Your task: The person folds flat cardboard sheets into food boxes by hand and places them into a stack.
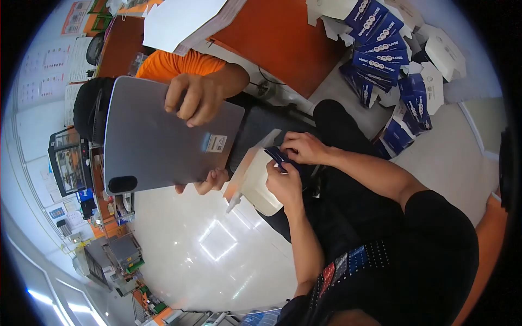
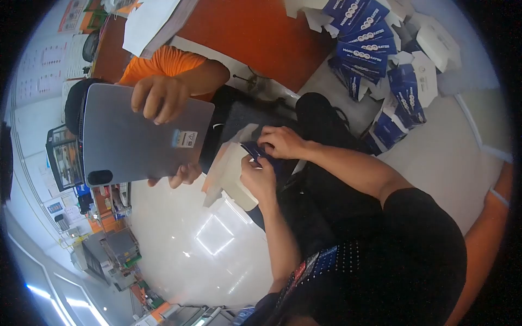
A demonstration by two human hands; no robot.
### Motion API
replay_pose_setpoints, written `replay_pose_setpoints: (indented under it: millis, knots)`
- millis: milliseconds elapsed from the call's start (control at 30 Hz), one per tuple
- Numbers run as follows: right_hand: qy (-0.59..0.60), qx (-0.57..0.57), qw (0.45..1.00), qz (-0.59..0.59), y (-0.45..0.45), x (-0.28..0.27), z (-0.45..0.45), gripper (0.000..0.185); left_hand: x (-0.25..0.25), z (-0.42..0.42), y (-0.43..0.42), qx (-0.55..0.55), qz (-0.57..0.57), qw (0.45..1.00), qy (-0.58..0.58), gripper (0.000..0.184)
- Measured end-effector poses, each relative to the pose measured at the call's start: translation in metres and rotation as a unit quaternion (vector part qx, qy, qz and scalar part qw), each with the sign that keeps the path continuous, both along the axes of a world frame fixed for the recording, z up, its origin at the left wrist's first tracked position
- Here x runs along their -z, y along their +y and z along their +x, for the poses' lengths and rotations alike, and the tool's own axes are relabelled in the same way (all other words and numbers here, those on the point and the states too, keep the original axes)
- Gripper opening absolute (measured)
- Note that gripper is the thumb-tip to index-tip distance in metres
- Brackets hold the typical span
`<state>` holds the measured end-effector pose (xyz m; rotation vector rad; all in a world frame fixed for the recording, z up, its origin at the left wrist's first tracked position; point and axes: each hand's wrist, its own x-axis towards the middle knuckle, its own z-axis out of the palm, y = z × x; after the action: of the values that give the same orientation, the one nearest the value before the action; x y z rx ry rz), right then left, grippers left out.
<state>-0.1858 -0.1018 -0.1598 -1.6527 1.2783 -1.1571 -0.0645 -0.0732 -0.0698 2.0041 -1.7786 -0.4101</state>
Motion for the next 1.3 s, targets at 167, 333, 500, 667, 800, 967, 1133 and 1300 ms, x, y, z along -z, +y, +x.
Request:
replay_pose_setpoints:
  millis: [167,333,500,667,800,967,1133,1300]
  knots:
    - [0.056,-0.01,0.998,-0.016,0.002,0.0,0.001,0.012,0.002,0.003,-0.009,0.004,0.001,1.0,0.006,0.026]
    - [0.083,-0.013,0.996,-0.007,0.005,-0.001,-0.003,0.011,-0.028,-0.004,0.004,0.052,0.097,0.98,0.167,0.051]
    - [0.111,-0.043,0.993,0.0,0.004,-0.007,-0.012,0.013,-0.008,0.034,0.025,0.254,0.077,0.957,0.119,0.056]
    - [0.125,-0.179,0.976,-0.01,0.002,-0.018,-0.03,0.019,-0.009,0.043,0.026,0.255,0.068,0.96,0.099,0.053]
    - [0.114,-0.274,0.954,0.044,0.0,-0.035,-0.043,0.023,-0.01,0.04,0.022,0.265,0.022,0.962,0.058,0.05]
    - [0.065,-0.29,0.95,0.095,-0.004,-0.027,-0.045,0.014,-0.007,0.041,0.024,0.238,-0.002,0.969,0.07,0.049]
    - [0.049,-0.283,0.952,0.103,-0.001,-0.024,-0.045,0.015,0.004,0.041,0.031,0.218,-0.003,0.975,0.038,0.052]
    - [0.026,-0.237,0.967,0.093,0.01,-0.015,-0.042,0.013,0.008,0.037,0.035,0.187,-0.019,0.981,0.05,0.051]
